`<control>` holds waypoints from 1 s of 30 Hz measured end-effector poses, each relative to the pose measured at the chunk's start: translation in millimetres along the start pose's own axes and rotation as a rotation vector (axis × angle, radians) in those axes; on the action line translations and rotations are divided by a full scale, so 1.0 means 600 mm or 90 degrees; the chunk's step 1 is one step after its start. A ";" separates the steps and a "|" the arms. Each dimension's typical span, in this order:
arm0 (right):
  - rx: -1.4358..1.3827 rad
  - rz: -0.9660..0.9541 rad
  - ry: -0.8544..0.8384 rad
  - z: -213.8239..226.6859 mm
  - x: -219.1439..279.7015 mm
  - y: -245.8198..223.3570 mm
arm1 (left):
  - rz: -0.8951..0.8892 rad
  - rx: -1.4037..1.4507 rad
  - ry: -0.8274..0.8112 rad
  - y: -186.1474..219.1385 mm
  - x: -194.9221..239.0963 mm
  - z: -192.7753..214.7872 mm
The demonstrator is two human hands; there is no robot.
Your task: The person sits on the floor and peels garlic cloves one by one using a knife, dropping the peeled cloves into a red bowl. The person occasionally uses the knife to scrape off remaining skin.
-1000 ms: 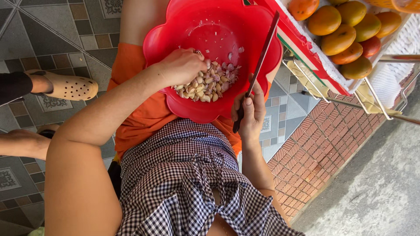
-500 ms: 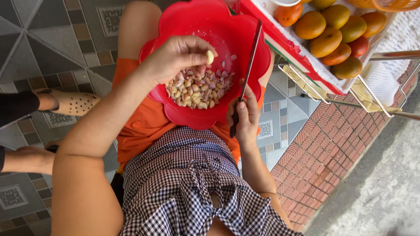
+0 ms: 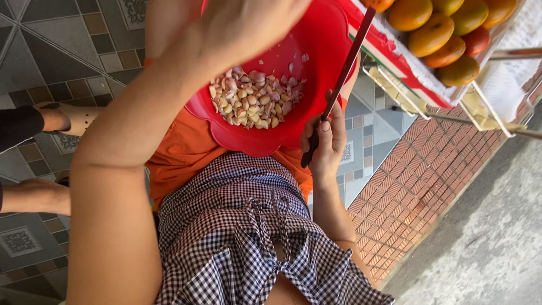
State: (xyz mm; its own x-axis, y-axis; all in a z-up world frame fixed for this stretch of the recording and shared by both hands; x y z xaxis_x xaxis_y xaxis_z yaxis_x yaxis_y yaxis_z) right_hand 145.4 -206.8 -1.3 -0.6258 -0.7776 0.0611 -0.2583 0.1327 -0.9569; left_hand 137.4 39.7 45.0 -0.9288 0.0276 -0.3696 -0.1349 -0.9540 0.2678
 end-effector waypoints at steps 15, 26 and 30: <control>0.061 0.000 -0.062 -0.013 -0.005 0.010 | 0.136 0.206 -0.503 0.016 0.187 -0.143; 0.078 -0.020 -0.076 -0.025 -0.003 0.012 | 0.268 0.694 -0.069 -0.028 0.183 -0.085; 0.033 -0.025 -0.116 -0.051 -0.005 0.019 | 0.382 1.119 0.028 -0.021 0.183 -0.100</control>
State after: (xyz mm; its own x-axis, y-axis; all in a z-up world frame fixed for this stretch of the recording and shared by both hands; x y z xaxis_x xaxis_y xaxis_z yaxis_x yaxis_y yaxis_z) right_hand 122.0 -184.2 -3.6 -0.4709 -0.8807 0.0512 -0.2392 0.0716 -0.9683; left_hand 57.8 36.8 -52.0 -0.9768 -0.1895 0.0999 -0.0175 0.5354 0.8444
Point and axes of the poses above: each hand's wrist, its own x-axis away from the middle knuckle, its own z-axis out of the back of the hand, y = z × x, the point moved 6 cm from there along -x, towards the middle knuckle, and after that the axes turned 9 degrees about -y, right-handed, at the moved point
